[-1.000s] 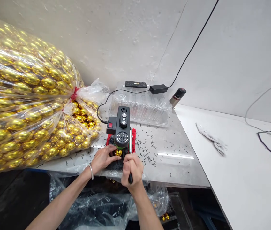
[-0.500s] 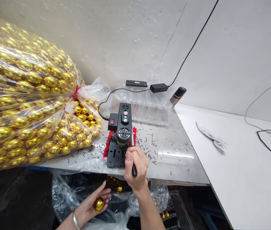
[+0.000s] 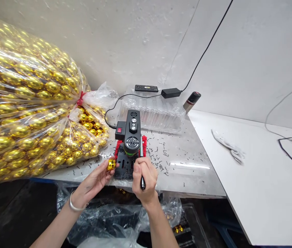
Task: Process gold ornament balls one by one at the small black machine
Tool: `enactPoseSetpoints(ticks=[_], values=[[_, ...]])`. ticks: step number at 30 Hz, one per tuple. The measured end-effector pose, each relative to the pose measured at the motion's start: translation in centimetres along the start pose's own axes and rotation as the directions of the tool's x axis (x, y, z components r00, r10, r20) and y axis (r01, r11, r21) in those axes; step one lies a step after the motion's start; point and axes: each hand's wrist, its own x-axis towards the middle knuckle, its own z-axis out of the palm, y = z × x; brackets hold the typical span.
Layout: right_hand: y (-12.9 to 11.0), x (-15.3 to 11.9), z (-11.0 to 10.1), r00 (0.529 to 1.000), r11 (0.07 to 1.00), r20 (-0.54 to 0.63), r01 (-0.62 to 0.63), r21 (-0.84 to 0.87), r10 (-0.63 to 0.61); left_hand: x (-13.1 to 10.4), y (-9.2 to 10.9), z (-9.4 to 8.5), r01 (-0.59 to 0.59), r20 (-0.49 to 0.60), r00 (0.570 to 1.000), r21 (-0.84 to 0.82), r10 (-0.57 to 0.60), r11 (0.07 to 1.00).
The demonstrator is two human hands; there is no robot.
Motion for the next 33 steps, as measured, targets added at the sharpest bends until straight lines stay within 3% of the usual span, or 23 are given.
enactPoseSetpoints(ticks=[6,10,12,16,19,21,26,33], values=[[0.1,-0.2,0.0,1.0,1.0,-0.003,0.001,-0.012,-0.001,1.3,0.1,0.0,-0.017,0.013,1.0,0.024,0.017,1.0],[0.1,-0.2,0.0,1.0,1.0,-0.004,0.018,-0.009,-0.018,2.3,-0.7,0.1,-0.132,-0.004,0.99,0.272,0.138,0.953],[0.1,-0.2,0.0,1.0,1.0,0.001,0.025,-0.016,-0.025,3.2,-1.3,0.3,-0.222,0.01,0.969,0.476,0.247,0.851],[0.1,-0.3,0.0,1.0,0.999,0.013,0.019,-0.029,-0.018,4.7,-2.5,0.8,-0.351,0.127,0.899,0.781,0.419,0.517],[0.2,-0.4,0.0,1.0,1.0,0.011,0.021,-0.022,-0.021,5.1,-2.6,1.1,-0.386,0.227,0.842,0.888,0.49,0.251],[0.3,-0.5,0.0,1.0,1.0,0.008,0.023,-0.016,-0.023,5.1,-2.5,1.1,-0.405,0.285,0.807,0.904,0.517,0.134],[0.5,-0.8,0.0,1.0,1.0,0.013,0.019,-0.009,-0.019,5.0,-2.6,0.8,-0.47,0.417,0.764,0.882,0.493,-0.017],[0.7,-1.0,-0.1,0.999,0.999,0.033,0.04,-0.007,-0.04,6.1,-3.1,0.2,-0.472,0.491,0.715,0.864,0.498,-0.175]])
